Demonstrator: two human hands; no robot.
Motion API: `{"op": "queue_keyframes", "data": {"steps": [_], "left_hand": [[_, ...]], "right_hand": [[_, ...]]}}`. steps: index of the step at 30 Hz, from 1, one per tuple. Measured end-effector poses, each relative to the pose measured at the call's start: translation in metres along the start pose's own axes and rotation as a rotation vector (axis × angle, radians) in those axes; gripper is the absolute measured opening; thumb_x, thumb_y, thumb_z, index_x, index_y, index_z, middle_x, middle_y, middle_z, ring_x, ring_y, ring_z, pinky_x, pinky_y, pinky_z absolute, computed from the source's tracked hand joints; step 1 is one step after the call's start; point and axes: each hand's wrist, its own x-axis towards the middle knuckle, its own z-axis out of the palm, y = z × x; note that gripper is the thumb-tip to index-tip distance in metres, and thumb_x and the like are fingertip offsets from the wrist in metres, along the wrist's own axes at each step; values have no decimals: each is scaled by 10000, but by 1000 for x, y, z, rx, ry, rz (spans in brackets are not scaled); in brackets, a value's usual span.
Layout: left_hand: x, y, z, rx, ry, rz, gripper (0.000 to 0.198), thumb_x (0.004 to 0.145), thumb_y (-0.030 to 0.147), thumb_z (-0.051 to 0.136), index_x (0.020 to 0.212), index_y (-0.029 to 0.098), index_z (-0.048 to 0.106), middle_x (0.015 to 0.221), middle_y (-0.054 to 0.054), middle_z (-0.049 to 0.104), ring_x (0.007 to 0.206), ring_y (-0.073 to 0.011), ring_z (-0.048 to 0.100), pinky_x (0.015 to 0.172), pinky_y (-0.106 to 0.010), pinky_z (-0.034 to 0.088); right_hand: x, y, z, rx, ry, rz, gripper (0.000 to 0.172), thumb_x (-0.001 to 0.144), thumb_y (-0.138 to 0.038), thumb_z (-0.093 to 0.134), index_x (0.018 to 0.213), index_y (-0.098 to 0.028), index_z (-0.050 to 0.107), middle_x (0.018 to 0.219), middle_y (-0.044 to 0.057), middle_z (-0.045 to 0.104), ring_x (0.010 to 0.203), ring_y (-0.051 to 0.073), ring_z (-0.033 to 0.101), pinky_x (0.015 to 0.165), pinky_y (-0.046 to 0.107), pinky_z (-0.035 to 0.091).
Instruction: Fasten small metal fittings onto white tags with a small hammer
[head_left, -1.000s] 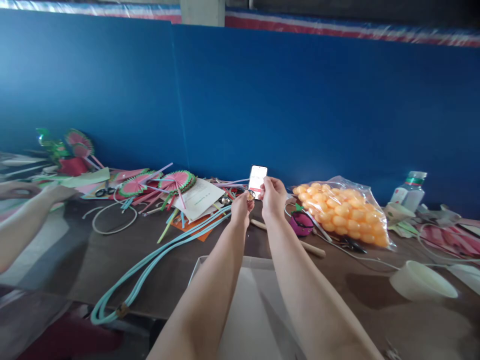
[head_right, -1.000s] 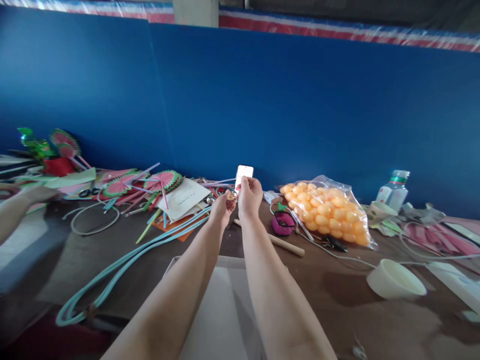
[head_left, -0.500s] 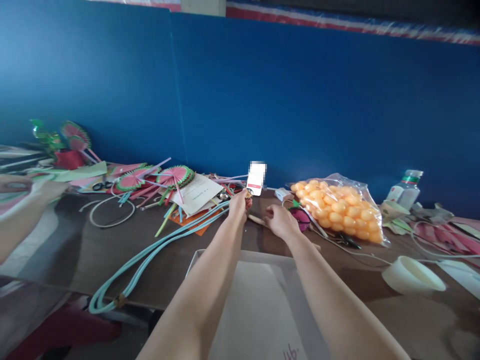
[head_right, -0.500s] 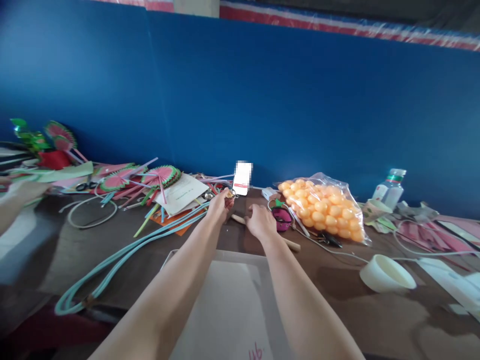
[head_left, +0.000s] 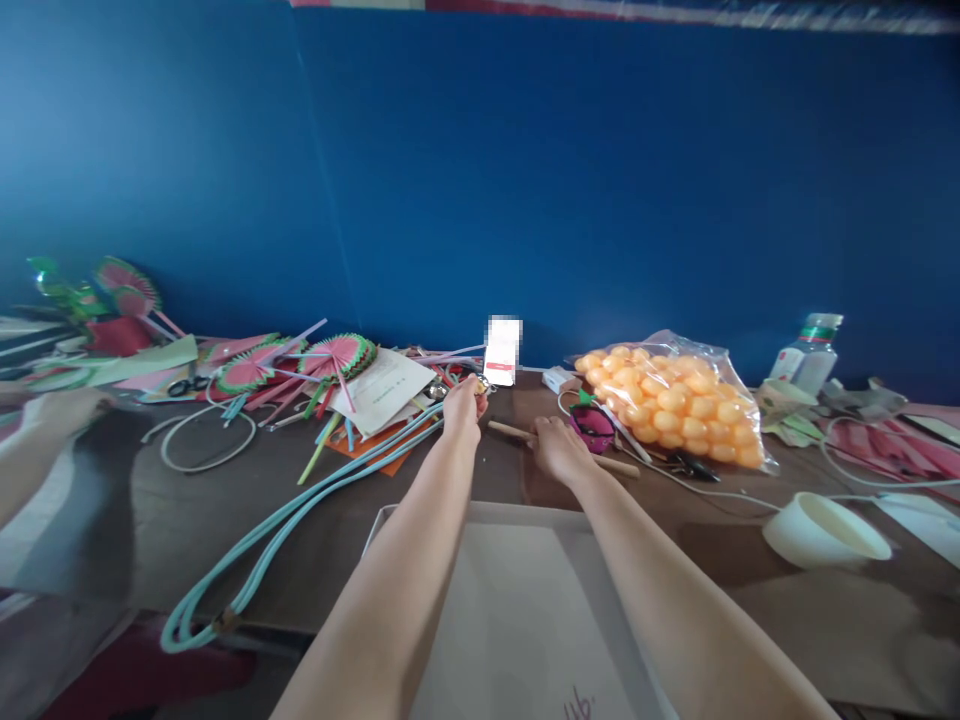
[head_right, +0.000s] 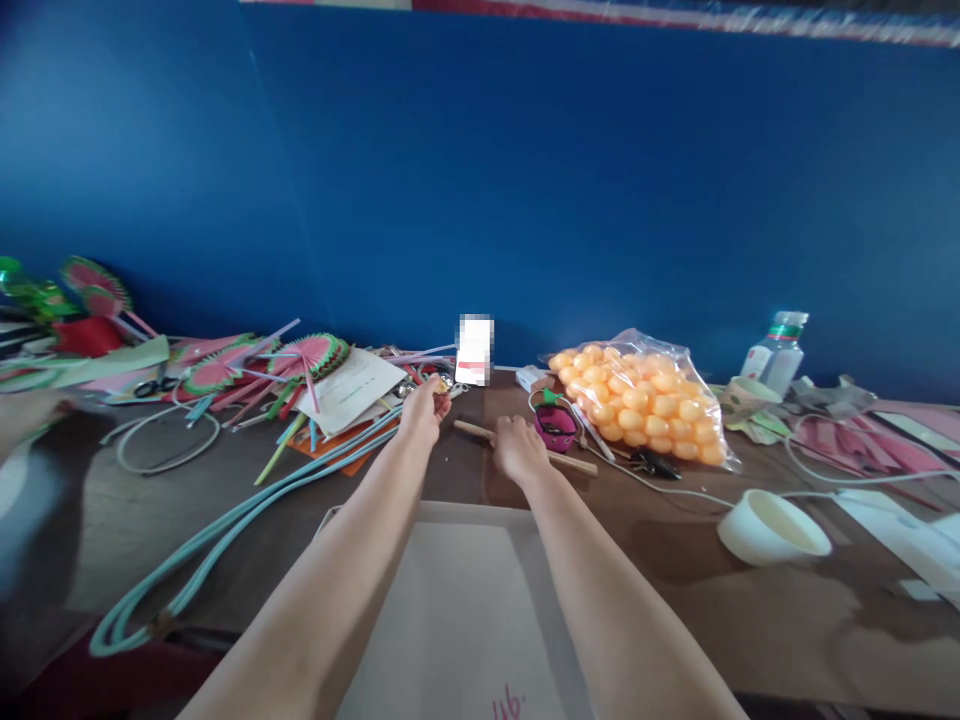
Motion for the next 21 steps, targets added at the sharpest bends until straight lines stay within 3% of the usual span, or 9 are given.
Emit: {"op": "queue_keyframes", "data": {"steps": [7,12,16,21], "left_hand": [[-1,5,-2,-26,44,61,144,757,266,638,735,139,575,596,12,539,442,-51,493,459,-168,406],[-2,5,-2,-57,45,33,153,787,298,604,794,147,580,632,2,557,511,-68,542,504,-175,438],[-3,6,0,-134,1,-3,137,816,281,569,785,148,558,625,2,549,502,-62,535,507,-173,443],[-2,8,1,-220,-42,-59,138,819,284,579,771,158,547,624,-3,546,517,-68,547,527,-176,456]], "right_hand": [[-3,-3,-7,31,111,-35,247,891,-256,377,990,-174,588,1037,148,602,998,274,568,767,349,402],[1,-3,-11,115,210,79,267,910,-283,344,987,-182,578,1006,131,613,941,253,584,733,330,406],[2,-3,-13,164,397,58,254,910,-275,337,995,-176,556,1000,124,600,917,239,573,723,320,416],[-2,-5,-12,243,647,-117,258,919,-280,322,1009,-168,535,1006,129,581,921,226,554,725,312,436]]}}
